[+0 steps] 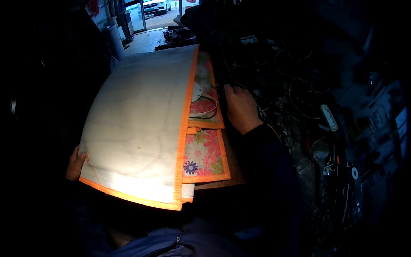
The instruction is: The person disassembles a white power adapter using a screwdriver, then uses a multimeter to test the electrical connections on the adapter's plug. They reassemble the adapter and place it on a floral-patterned heated mat, which is visibly glowing. The person then folds the mat.
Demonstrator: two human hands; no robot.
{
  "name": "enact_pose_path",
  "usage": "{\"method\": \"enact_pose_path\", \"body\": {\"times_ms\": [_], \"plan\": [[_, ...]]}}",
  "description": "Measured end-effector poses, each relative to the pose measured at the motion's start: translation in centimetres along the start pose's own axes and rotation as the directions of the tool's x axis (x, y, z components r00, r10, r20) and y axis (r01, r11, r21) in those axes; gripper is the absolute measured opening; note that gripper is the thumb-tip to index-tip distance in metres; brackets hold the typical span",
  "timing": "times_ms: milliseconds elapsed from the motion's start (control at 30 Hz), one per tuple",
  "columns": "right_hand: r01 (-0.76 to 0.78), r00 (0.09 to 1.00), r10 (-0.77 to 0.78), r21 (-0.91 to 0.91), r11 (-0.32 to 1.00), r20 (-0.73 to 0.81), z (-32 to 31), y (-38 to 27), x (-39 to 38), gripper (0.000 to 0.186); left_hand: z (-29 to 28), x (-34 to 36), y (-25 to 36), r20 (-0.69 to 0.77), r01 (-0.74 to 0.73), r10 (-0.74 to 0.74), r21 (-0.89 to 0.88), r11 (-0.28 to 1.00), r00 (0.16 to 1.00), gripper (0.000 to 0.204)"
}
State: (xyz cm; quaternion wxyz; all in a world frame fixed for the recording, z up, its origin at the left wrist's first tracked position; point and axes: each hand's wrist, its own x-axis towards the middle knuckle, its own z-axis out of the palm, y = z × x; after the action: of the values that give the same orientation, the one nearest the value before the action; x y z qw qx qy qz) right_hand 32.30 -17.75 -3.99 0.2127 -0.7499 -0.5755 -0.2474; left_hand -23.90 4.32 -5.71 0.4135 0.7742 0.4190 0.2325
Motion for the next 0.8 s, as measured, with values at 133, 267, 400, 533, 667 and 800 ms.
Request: {"method": "enact_pose_path", "body": {"times_ms": [133,267,400,533,667,800], "plan": [[-0.017,0.996,0.023,-0.068,0.998,0.081,5.5,3.1,2.7,0.021,0.1,0.5,-0.9,0.031,-0.001,0.005,-0.148,0.989,1.000,0.066],[-0.018,0.992,0.028,-0.082,0.996,0.122,6.1,4.0,3.3,0.014,-0.7,0.3,-3.1,0.109,0.038,0.004,-0.384,0.923,0.994,0.068],[-0.021,1.000,0.021,0.000,1.000,0.008,0.9,4.4,2.6,0.014,-1.4,1.4,-8.1,0.169,0.106,0.028,-0.729,0.676,0.985,0.069],[-0.028,1.000,0.028,-0.205,0.978,-0.002,-8.2,6.0,0.0,0.024,0.3,1.5,-5.0,0.232,0.297,-0.201,-0.858,0.420,0.952,0.067],[-0.055,0.934,0.203,-0.443,0.895,0.295,-14.8,12.4,-6.4,0.022,2.5,3.2,-2.8,0.133,0.224,-0.231,-0.874,0.431,0.964,0.066],[0.034,0.836,0.098,-0.229,0.973,0.539,-19.0,2.6,-7.2,0.032,3.8,4.8,-3.4,0.037,0.126,-0.184,-0.855,0.503,0.982,0.065]]}}
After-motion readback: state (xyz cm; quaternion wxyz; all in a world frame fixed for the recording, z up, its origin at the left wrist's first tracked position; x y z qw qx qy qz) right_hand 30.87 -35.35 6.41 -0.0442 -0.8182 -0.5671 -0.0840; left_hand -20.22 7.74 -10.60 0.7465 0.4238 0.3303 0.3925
